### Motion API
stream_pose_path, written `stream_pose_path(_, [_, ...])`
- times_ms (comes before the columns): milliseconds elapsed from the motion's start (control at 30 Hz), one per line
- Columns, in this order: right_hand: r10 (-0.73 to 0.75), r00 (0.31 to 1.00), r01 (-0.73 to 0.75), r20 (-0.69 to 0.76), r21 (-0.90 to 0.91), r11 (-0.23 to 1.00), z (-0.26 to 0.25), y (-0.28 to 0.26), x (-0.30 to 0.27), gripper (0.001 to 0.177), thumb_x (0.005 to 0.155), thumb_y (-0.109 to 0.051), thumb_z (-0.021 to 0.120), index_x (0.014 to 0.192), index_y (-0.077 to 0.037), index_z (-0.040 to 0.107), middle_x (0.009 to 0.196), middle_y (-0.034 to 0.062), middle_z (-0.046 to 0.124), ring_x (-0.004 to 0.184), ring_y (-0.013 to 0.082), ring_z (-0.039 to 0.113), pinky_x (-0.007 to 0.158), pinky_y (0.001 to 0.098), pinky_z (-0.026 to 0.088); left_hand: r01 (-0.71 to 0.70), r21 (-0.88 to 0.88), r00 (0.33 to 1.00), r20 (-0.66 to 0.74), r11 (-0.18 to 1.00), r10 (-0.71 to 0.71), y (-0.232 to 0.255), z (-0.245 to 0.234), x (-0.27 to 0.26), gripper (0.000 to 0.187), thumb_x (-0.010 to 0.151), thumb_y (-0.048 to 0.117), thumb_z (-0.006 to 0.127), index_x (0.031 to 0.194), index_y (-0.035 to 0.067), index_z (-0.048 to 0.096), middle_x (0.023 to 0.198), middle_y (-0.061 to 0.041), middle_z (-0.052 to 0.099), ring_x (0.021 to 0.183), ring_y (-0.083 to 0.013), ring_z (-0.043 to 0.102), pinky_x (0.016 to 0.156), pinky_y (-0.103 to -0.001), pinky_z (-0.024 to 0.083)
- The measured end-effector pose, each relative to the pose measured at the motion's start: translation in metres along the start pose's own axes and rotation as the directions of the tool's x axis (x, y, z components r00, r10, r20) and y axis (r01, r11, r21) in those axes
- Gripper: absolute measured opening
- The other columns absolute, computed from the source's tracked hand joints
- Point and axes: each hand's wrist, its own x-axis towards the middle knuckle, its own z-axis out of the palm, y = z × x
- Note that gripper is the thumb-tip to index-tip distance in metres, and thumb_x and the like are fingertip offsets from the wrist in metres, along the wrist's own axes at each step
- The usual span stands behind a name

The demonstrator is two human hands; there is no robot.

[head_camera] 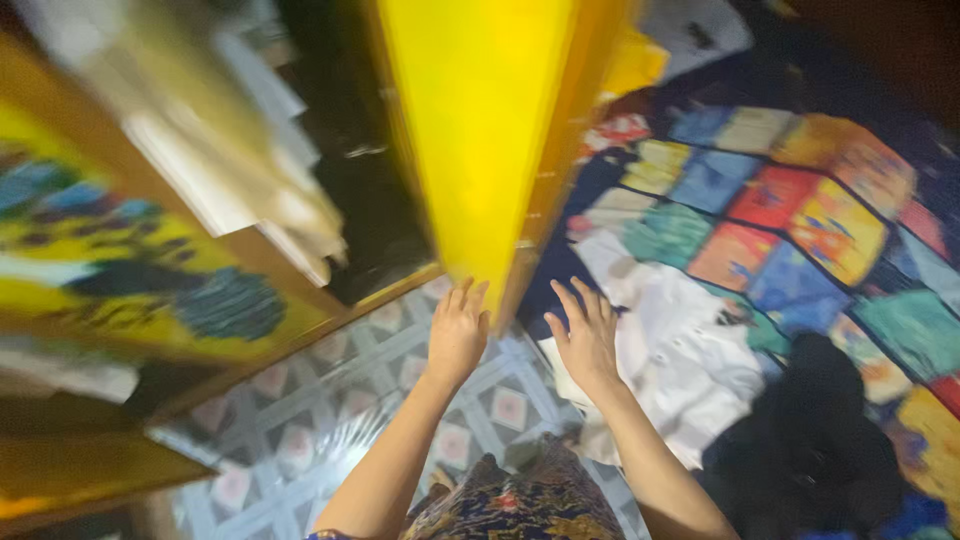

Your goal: The person repeatedly opens a yellow wardrobe, removes shirts on hangers one by one, and places them on a nearby bed. The shirts include black, blue, white, and maroon garments. The person continues this process until the end of the clip.

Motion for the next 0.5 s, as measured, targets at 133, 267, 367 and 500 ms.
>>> stream_pose_path(133, [-0.117,0.993,0.115,0.029,0.051,0.992,0.033,-0.066,0.007,0.054,0.091,-0.027,0.072,0.142,-0.017,0.059,0.146,0.0117,0.053,0.125,0.0369,0.050,0.101,0.0516,0.040,0.072,0.042,0.994,-0.091,0.997,-0.067,-0.051,-0.052,-0.024,0.052,0.083,0.011,0.072,0.133,0.003,0.061,0.138,-0.023,0.059,0.126,-0.0429,0.055,0.105,-0.050,0.044])
stream_pose_path(267, [-0.208,0.977,0.204,0.034,0.103,0.974,0.061,-0.122,0.019,0.052,0.091,-0.027,0.072,0.141,-0.017,0.060,0.142,0.0121,0.055,0.126,0.0371,0.050,0.101,0.0509,0.040,0.148,0.096,0.980,-0.146,0.984,-0.133,-0.089,-0.103,-0.043,0.053,0.083,0.010,0.073,0.134,0.004,0.062,0.136,-0.023,0.059,0.126,-0.0426,0.055,0.107,-0.050,0.044])
stream_pose_path(367, [-0.292,0.956,0.291,-0.008,0.134,0.947,0.082,-0.158,0.029,0.053,0.093,-0.028,0.071,0.143,-0.016,0.060,0.141,0.0126,0.056,0.127,0.0373,0.050,0.107,0.0504,0.040,0.186,0.118,0.969,-0.187,0.975,-0.162,-0.117,-0.133,-0.053,0.052,0.085,0.008,0.071,0.135,0.003,0.061,0.138,-0.022,0.060,0.128,-0.0419,0.055,0.108,-0.049,0.044])
stream_pose_path(500, [-0.332,0.943,0.326,0.012,0.166,0.931,0.099,-0.195,0.044,0.052,0.093,-0.029,0.070,0.142,-0.017,0.060,0.143,0.0130,0.056,0.129,0.0364,0.050,0.105,0.0497,0.039,0.231,0.124,0.951,-0.236,0.965,-0.198,-0.143,-0.159,-0.053,0.053,0.085,0.009,0.072,0.136,0.002,0.060,0.138,-0.023,0.059,0.127,-0.0427,0.055,0.107,-0.049,0.044])
